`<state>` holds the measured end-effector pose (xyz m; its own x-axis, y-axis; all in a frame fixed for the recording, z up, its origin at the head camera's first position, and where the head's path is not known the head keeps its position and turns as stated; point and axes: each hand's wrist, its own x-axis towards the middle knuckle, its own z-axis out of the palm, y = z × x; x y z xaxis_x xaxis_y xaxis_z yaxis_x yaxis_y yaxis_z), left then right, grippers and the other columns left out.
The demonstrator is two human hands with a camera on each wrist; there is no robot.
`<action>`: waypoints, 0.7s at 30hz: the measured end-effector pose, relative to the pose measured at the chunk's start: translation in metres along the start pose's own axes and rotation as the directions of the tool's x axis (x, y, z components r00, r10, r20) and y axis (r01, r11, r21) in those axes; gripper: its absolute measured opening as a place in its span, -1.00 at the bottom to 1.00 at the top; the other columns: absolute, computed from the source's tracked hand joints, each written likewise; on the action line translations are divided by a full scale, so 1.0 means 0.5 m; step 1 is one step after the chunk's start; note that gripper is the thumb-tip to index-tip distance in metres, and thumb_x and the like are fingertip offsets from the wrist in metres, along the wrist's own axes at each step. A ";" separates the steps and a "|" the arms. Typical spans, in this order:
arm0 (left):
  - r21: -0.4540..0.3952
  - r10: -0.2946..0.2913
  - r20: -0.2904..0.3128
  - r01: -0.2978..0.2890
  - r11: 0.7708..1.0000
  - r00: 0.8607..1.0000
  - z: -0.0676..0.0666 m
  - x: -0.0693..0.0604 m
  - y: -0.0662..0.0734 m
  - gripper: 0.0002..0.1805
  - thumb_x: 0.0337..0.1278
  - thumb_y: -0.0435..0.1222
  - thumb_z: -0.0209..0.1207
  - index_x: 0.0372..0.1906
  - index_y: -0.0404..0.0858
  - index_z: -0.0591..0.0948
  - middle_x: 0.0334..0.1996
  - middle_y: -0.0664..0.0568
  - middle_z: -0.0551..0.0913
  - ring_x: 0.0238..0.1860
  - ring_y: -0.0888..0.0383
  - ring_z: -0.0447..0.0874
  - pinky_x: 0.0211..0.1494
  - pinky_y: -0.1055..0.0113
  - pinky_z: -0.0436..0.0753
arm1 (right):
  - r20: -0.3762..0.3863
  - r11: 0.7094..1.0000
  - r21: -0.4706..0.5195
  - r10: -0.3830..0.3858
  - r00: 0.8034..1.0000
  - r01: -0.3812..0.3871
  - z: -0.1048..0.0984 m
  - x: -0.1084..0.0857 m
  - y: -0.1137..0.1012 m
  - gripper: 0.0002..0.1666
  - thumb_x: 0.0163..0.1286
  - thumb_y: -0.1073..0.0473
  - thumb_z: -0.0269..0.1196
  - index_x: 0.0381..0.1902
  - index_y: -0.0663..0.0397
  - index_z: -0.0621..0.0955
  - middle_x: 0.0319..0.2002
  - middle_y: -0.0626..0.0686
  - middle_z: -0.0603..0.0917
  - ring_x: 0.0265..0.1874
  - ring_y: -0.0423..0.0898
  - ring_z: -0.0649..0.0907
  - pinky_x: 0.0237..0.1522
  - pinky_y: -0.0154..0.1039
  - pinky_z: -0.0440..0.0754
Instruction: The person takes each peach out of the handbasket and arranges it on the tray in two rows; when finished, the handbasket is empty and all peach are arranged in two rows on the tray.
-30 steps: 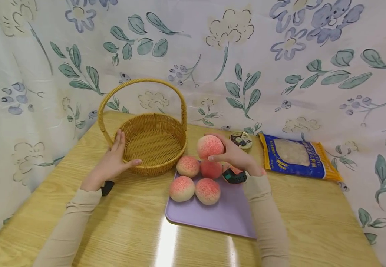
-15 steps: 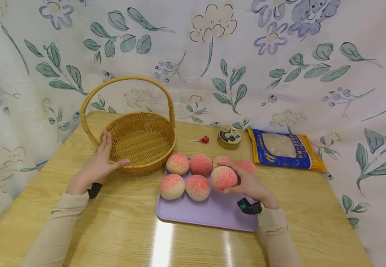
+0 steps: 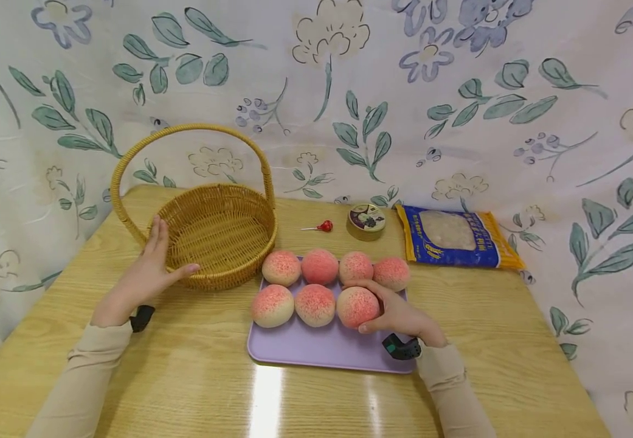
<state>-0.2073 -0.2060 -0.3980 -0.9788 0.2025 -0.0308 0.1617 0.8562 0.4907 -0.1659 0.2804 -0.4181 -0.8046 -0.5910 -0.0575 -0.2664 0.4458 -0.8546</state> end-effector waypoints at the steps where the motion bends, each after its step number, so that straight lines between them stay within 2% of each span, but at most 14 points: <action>1: 0.001 0.001 0.000 -0.001 1.000 1.000 0.000 0.000 0.000 0.27 0.19 0.33 0.00 0.42 -0.27 -0.62 0.44 -0.09 -0.76 0.39 -0.54 -0.05 0.41 -0.38 -0.05 | -0.004 1.000 -0.011 0.009 1.000 -0.009 0.001 0.000 0.001 -0.04 0.06 0.21 0.48 0.41 0.00 0.31 0.35 0.18 0.40 0.15 -0.46 0.44 0.15 -0.38 0.45; 5: 0.008 0.009 -0.003 -0.009 1.000 1.000 0.000 0.000 0.001 0.27 0.20 0.32 0.00 0.43 -0.29 -0.60 0.44 -0.11 -0.75 0.40 -0.53 -0.05 0.41 -0.37 -0.04 | -0.014 0.999 -0.040 0.019 1.000 -0.020 0.004 0.000 0.004 -0.03 0.03 0.19 0.49 0.40 -0.11 0.33 0.36 0.10 0.40 0.19 -0.47 0.40 0.19 -0.34 0.41; 11: 0.010 0.009 -0.010 -0.009 1.000 1.000 0.002 0.001 0.002 0.28 0.19 0.33 0.01 0.44 -0.30 -0.58 0.45 -0.13 -0.72 0.41 -0.51 -0.04 0.42 -0.36 -0.05 | -0.006 1.000 0.006 -0.025 1.000 0.025 0.009 0.001 0.010 -0.02 0.01 0.25 0.50 0.40 0.01 0.33 0.38 0.16 0.38 0.24 -0.53 0.35 0.21 -0.49 0.33; 21: 0.021 0.015 -0.007 -0.015 1.000 1.000 0.005 0.006 0.006 0.28 0.18 0.34 -0.01 0.45 -0.34 -0.56 0.45 -0.13 -0.72 0.37 -0.52 0.05 0.42 -0.35 -0.01 | 0.006 0.999 -0.010 -0.045 0.999 0.045 0.012 -0.004 0.017 -0.03 0.05 0.24 0.48 0.41 0.06 0.31 0.41 0.21 0.31 0.25 -0.56 0.31 0.21 -0.53 0.30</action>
<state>-0.2097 -0.2016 -0.3987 -0.9772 0.2118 -0.0172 0.1787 0.8629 0.4727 -0.1634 0.2812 -0.4282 -0.7884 -0.6147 -0.0223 -0.3077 0.4254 -0.8511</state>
